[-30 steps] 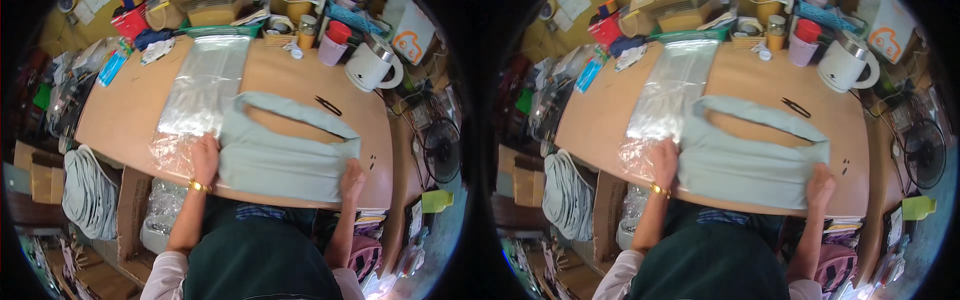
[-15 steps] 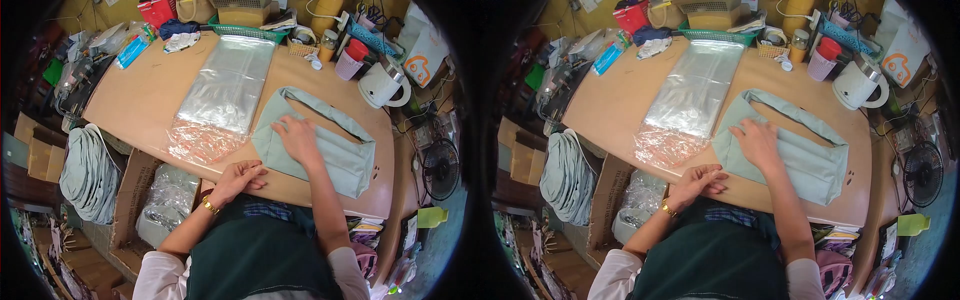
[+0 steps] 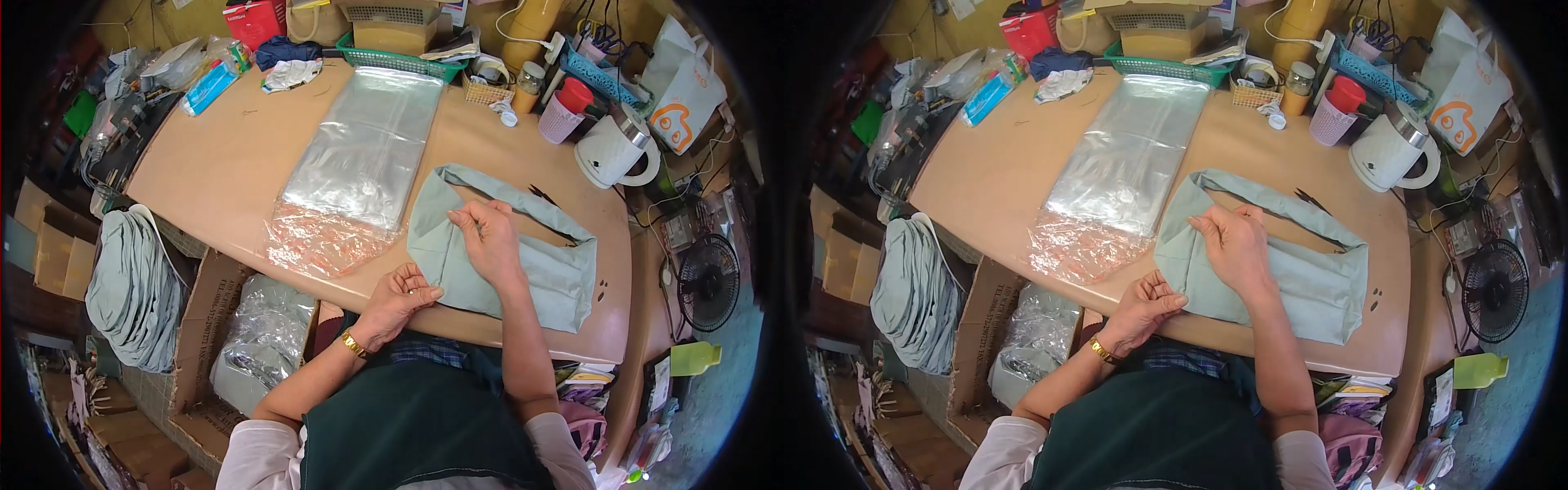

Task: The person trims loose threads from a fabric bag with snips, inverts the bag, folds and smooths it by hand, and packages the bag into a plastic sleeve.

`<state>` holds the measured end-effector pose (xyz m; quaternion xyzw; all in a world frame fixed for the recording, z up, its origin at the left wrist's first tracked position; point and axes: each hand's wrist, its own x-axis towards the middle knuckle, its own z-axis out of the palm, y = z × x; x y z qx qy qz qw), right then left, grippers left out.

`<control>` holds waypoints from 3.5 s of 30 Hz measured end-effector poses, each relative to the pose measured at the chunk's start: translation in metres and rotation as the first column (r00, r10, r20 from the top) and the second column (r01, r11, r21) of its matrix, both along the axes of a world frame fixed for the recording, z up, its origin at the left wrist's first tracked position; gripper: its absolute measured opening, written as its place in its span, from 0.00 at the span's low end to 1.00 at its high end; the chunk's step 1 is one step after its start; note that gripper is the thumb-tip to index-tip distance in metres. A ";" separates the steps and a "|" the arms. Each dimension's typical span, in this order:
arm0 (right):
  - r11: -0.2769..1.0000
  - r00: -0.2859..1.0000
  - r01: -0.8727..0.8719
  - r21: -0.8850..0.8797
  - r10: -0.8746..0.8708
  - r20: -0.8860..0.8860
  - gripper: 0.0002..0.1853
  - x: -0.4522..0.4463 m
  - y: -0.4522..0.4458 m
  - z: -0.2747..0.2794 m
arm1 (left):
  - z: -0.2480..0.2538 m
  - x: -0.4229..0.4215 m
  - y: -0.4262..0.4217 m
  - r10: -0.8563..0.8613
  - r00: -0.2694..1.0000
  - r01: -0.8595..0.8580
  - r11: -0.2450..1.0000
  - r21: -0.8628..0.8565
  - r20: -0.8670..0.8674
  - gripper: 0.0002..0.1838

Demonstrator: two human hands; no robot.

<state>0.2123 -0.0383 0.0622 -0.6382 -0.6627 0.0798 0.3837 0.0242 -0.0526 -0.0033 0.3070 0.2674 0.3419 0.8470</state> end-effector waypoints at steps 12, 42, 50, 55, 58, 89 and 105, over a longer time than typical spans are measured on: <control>0.979 0.999 -0.029 0.203 0.025 0.024 0.10 -0.004 0.004 -0.005 | -0.003 -0.008 0.002 -0.015 0.997 0.014 1.000 0.010 0.070 0.19; 0.931 0.967 -0.253 0.262 0.246 0.060 0.05 -0.033 -0.002 -0.025 | 0.045 -0.018 0.008 0.830 0.518 0.139 0.160 0.977 -0.209 0.16; 0.893 0.860 0.399 0.207 -0.443 0.254 0.14 0.067 -0.093 -0.027 | -0.003 -0.014 0.032 0.740 0.620 -0.049 0.369 0.928 -0.262 0.07; 0.814 0.789 0.567 0.122 -0.580 0.201 0.21 0.115 -0.132 -0.059 | -0.002 -0.022 0.047 0.734 0.564 0.148 0.361 0.921 -0.379 0.09; 0.779 0.746 0.591 0.211 -0.626 0.225 0.24 0.136 -0.133 -0.072 | -0.010 -0.038 0.067 0.782 0.499 0.261 0.276 0.925 -0.374 0.09; 0.915 0.965 0.204 -0.348 -0.249 -0.087 0.26 0.026 -0.163 -0.050 | 0.025 0.088 0.050 0.454 0.744 0.555 -0.012 0.832 -0.490 0.10; 0.901 0.665 0.070 -0.429 -0.363 -0.652 0.20 0.023 -0.142 -0.066 | 0.016 0.037 -0.034 0.263 0.793 0.539 0.117 0.834 -0.549 0.15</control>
